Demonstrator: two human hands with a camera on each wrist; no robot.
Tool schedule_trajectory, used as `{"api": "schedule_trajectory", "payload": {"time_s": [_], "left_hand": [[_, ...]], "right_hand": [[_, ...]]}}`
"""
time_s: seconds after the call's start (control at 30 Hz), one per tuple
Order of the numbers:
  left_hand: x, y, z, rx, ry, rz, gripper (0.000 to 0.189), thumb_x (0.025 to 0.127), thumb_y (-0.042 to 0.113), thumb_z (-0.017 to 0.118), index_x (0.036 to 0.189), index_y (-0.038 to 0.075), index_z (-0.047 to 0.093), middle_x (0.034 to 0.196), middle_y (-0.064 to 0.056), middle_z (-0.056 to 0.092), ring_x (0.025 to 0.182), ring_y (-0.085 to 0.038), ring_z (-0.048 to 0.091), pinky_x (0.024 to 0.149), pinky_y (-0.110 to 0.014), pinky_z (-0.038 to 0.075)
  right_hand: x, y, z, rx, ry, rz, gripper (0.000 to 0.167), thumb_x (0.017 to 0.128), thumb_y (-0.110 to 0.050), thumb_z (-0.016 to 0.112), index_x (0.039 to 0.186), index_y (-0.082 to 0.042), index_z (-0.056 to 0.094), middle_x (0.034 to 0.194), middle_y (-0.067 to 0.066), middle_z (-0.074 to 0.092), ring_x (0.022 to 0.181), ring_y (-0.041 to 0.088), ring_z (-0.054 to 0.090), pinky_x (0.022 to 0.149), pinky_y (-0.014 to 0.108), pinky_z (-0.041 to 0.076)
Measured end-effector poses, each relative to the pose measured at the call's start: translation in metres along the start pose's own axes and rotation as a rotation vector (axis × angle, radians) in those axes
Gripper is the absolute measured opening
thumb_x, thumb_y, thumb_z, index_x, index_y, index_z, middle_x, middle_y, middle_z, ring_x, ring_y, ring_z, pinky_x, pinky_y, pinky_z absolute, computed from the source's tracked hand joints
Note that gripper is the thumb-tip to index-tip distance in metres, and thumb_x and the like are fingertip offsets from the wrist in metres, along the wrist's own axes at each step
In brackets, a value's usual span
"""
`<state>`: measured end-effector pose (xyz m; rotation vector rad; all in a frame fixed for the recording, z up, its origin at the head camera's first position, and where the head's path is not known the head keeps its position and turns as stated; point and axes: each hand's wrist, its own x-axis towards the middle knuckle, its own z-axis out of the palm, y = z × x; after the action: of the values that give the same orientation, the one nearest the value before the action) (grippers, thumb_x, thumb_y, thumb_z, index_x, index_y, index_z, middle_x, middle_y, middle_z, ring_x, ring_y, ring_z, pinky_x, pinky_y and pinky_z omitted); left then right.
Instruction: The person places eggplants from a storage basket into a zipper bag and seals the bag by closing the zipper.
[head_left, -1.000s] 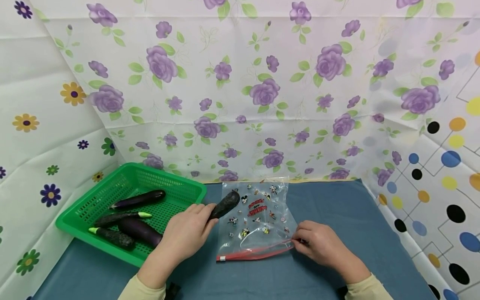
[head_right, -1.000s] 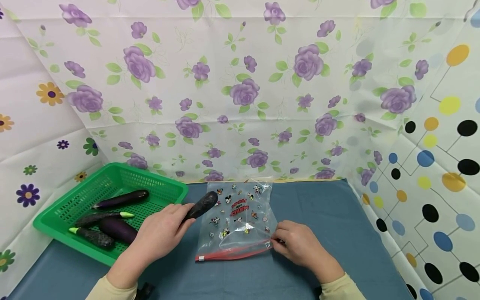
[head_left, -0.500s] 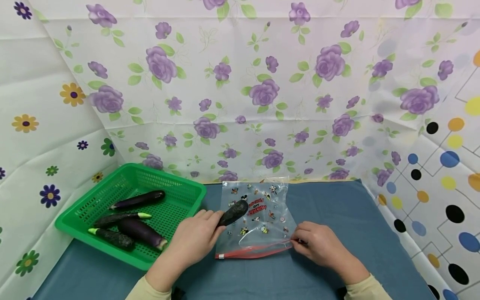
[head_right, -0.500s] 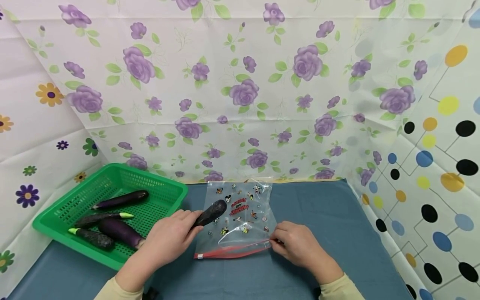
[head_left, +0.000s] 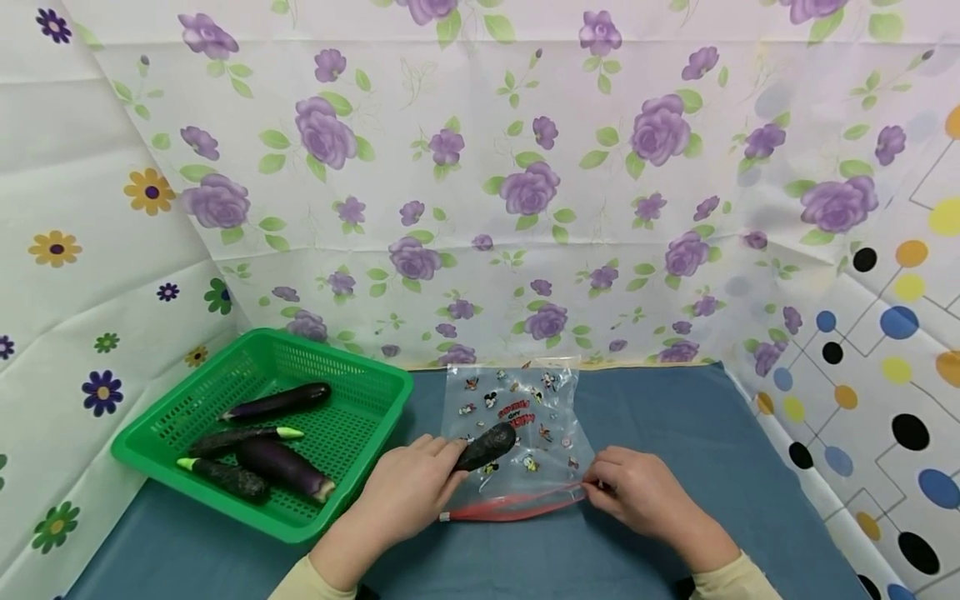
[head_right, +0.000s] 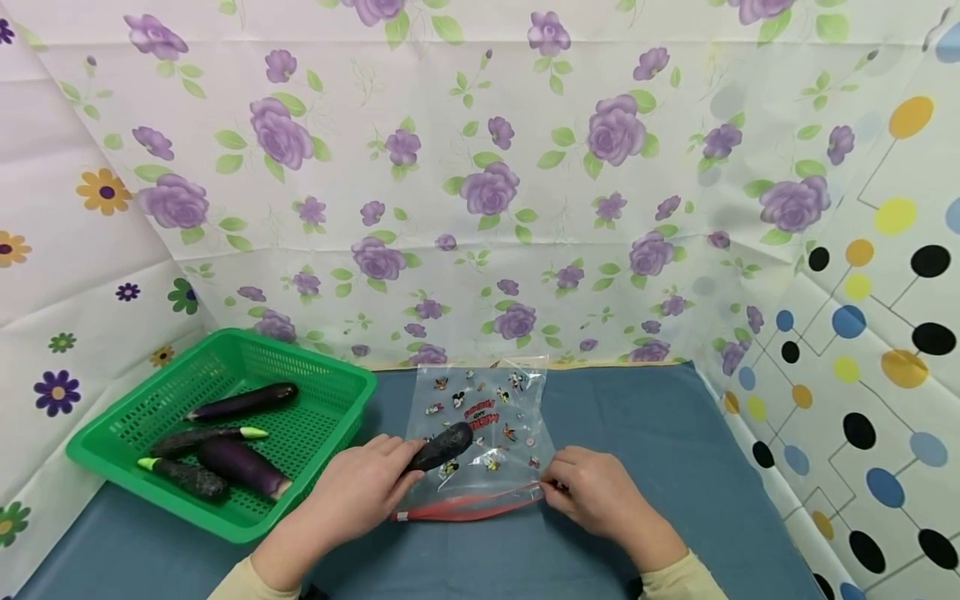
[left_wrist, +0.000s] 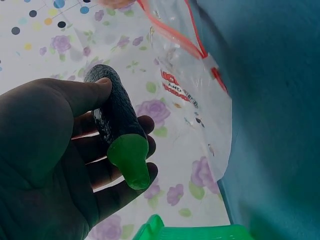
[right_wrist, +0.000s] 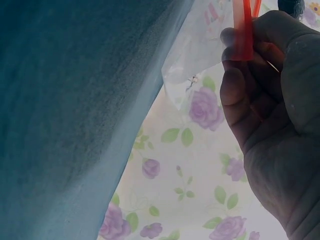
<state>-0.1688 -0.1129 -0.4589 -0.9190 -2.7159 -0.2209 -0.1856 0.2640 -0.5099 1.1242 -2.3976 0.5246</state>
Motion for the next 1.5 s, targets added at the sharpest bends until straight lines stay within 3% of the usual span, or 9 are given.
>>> {"api": "schedule_trajectory", "payload": {"time_s": [0.6, 0.87, 1.1, 1.5], "left_hand": [[0.000, 0.002, 0.010, -0.008, -0.053, 0.077, 0.036, 0.111, 0.035, 0.072, 0.138, 0.012, 0.076, 0.121, -0.003, 0.079, 0.107, -0.020, 0.073, 0.076, -0.038, 0.061], [-0.001, 0.003, 0.012, -0.014, -0.075, 0.144, 0.038, 0.111, 0.041, 0.071, 0.140, 0.017, 0.076, 0.113, 0.002, 0.077, 0.097, -0.016, 0.069, 0.071, -0.035, 0.058], [-0.001, 0.003, 0.012, -0.036, -0.112, 0.165, 0.036, 0.110, 0.040, 0.073, 0.139, 0.020, 0.076, 0.109, 0.004, 0.075, 0.092, -0.014, 0.067, 0.070, -0.033, 0.056], [-0.002, 0.005, 0.015, -0.026, -0.114, 0.204, 0.039, 0.110, 0.042, 0.073, 0.142, 0.020, 0.076, 0.115, 0.003, 0.076, 0.101, -0.015, 0.069, 0.075, -0.035, 0.059]], "right_hand": [[0.004, -0.002, 0.002, -0.004, 0.022, -0.007, 0.023, 0.086, -0.007, 0.093, 0.092, -0.024, 0.079, 0.092, -0.014, 0.070, 0.078, 0.001, 0.063, 0.063, 0.025, 0.054], [0.005, -0.002, 0.003, -0.007, 0.036, -0.013, 0.023, 0.086, -0.006, 0.093, 0.091, -0.023, 0.078, 0.091, -0.015, 0.069, 0.077, 0.000, 0.061, 0.063, 0.023, 0.053], [0.006, -0.004, 0.002, -0.007, 0.033, -0.011, 0.023, 0.086, -0.006, 0.093, 0.092, -0.023, 0.079, 0.091, -0.014, 0.069, 0.077, 0.000, 0.062, 0.063, 0.023, 0.053], [0.002, -0.004, 0.001, 0.011, 0.027, 0.000, 0.024, 0.087, -0.005, 0.093, 0.093, -0.024, 0.079, 0.092, -0.015, 0.070, 0.077, -0.001, 0.060, 0.062, 0.022, 0.051]]}}
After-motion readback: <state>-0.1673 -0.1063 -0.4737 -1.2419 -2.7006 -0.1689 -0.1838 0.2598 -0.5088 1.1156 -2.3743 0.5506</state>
